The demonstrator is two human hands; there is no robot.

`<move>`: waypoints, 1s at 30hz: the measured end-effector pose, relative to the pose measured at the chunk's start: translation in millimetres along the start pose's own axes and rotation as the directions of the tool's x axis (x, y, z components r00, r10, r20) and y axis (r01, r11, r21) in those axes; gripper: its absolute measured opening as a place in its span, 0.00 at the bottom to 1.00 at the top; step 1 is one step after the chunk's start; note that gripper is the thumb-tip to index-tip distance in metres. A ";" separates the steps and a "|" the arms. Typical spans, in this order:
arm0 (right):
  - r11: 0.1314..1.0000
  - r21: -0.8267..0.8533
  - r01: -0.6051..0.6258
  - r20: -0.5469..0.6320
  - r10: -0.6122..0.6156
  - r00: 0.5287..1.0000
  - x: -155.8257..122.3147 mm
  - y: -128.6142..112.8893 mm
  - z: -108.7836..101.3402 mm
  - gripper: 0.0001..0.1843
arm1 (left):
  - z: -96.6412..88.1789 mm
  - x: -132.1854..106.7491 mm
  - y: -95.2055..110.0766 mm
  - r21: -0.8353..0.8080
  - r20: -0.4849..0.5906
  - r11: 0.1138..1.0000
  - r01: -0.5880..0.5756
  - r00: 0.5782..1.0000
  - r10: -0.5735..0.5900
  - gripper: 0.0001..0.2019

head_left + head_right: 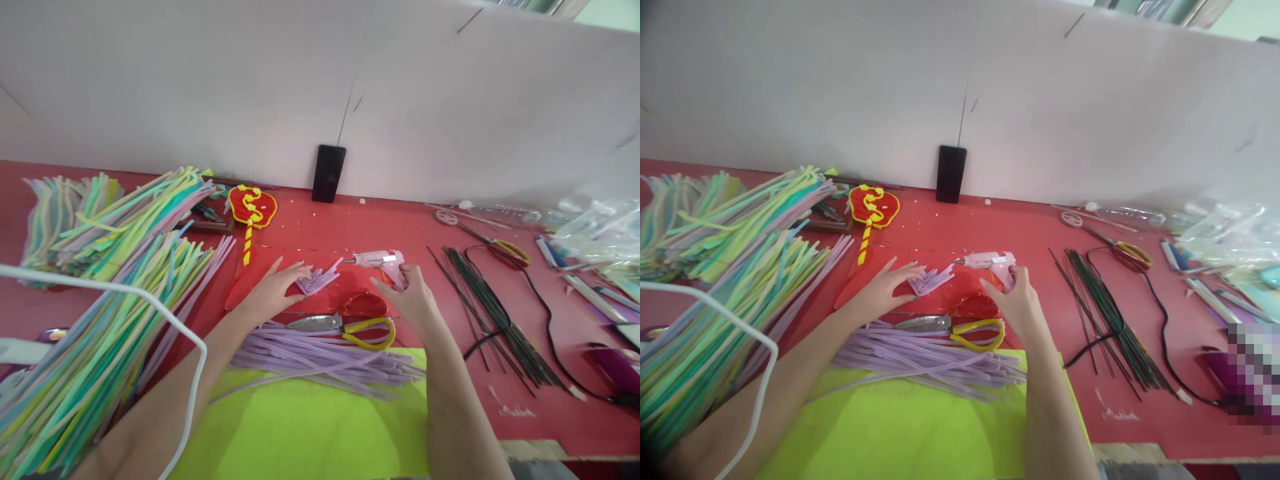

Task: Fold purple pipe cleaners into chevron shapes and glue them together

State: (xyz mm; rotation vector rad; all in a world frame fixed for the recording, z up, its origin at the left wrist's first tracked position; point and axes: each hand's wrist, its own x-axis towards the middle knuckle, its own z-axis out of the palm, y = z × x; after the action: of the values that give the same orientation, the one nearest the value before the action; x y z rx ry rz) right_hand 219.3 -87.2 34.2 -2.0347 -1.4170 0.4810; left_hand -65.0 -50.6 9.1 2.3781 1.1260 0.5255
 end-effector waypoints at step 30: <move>0.995 0.093 0.031 -0.171 -0.015 0.985 4.9 7.3 -14.8 0.36 | 9.3 15.0 7.0 0.083 -0.029 0.995 0.048 0.999 -0.046 0.26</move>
State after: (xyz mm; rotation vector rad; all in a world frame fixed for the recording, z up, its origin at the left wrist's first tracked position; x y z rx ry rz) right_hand 235.2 -88.5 40.7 -1.9324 -1.2894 0.3494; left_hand -47.0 -44.8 7.4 2.4158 1.2354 0.5045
